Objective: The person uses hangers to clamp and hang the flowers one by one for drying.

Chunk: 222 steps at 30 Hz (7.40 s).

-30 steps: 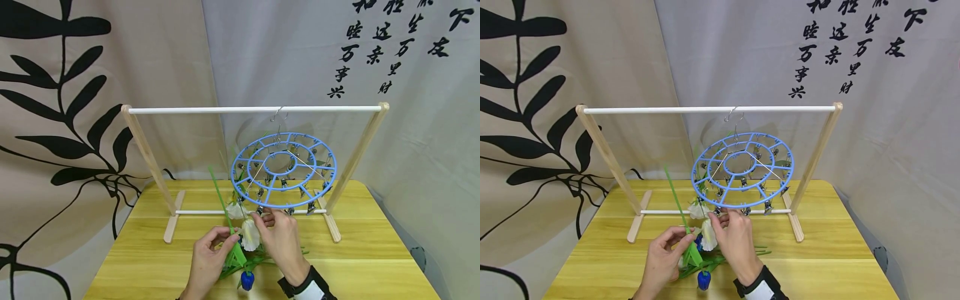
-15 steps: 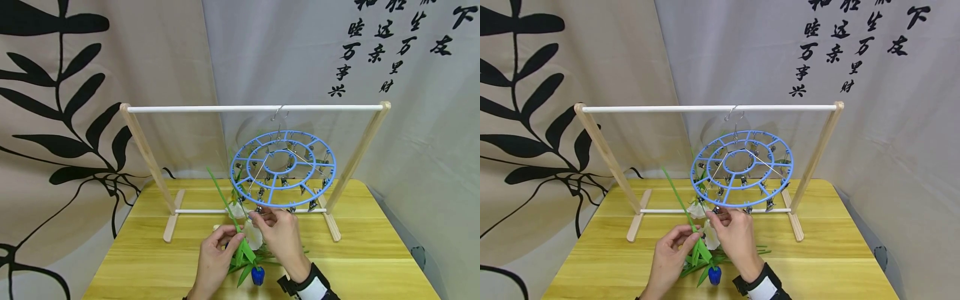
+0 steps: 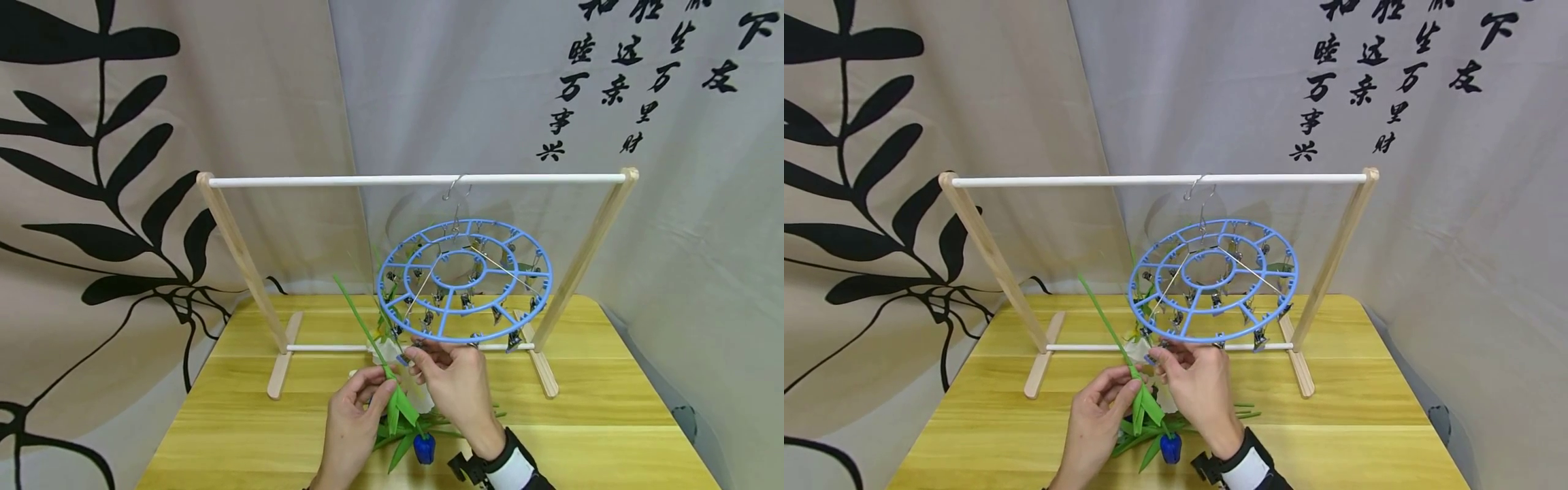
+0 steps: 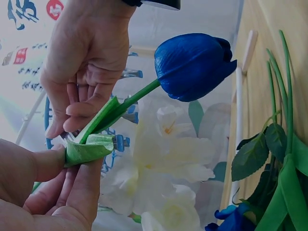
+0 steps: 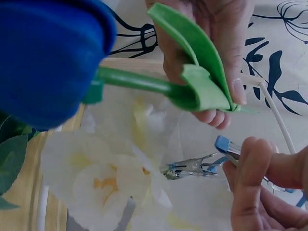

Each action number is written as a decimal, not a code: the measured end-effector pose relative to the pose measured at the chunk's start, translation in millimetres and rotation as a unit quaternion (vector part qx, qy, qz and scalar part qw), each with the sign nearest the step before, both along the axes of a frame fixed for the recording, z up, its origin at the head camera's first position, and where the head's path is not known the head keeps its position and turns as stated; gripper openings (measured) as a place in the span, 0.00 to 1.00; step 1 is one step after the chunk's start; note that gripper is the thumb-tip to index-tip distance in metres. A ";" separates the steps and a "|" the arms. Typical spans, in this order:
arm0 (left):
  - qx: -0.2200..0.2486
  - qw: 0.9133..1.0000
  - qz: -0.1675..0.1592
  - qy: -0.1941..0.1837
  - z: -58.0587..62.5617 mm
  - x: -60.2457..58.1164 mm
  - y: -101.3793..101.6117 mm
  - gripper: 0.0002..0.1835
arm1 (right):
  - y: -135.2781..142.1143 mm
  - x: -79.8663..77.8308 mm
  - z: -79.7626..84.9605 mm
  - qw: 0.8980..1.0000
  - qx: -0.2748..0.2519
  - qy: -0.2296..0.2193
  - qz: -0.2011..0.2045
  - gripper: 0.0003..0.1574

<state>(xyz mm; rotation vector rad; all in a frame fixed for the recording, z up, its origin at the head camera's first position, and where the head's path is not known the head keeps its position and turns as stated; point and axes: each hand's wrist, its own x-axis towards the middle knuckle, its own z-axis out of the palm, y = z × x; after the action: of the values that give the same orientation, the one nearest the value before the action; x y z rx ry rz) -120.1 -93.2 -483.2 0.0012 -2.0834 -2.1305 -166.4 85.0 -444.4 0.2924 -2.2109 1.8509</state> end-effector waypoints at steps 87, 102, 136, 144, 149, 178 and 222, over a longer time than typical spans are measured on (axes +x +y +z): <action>-0.010 0.999 0.041 -0.001 -0.6 -24.1 2.8 0.18 | 5.9 25.0 -11.9 0.996 0.080 0.017 0.028 0.25; -0.034 0.998 0.048 0.013 -5.0 -48.1 -19.0 0.18 | 34.8 26.8 -45.2 0.973 0.141 0.142 0.110 0.10; 0.015 0.997 0.071 0.019 -8.3 -114.1 -37.0 0.18 | 95.3 18.0 -105.9 0.968 0.236 0.046 0.075 0.08; 0.015 0.997 0.075 0.028 -9.7 -122.9 -42.0 0.18 | 103.3 18.2 -113.2 0.963 0.259 0.020 0.066 0.06; 0.009 0.997 0.075 0.028 -10.9 -126.8 -44.3 0.17 | 104.9 18.0 -119.7 0.959 0.274 0.014 0.072 0.09; -0.025 0.998 0.050 0.027 -11.4 -109.2 -36.3 0.19 | 101.5 18.6 -130.1 0.923 0.365 0.003 0.121 0.11; -0.500 0.829 -0.058 0.244 5.2 -5.7 -33.4 0.18 | 93.4 34.1 -64.1 0.923 0.309 0.227 0.021 0.22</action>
<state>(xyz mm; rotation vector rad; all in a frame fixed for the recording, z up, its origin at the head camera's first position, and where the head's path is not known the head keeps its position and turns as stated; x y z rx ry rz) -125.8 -126.5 -478.0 -0.7118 -2.5620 -0.6924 -132.4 178.4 -508.5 0.7943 -2.3693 0.9053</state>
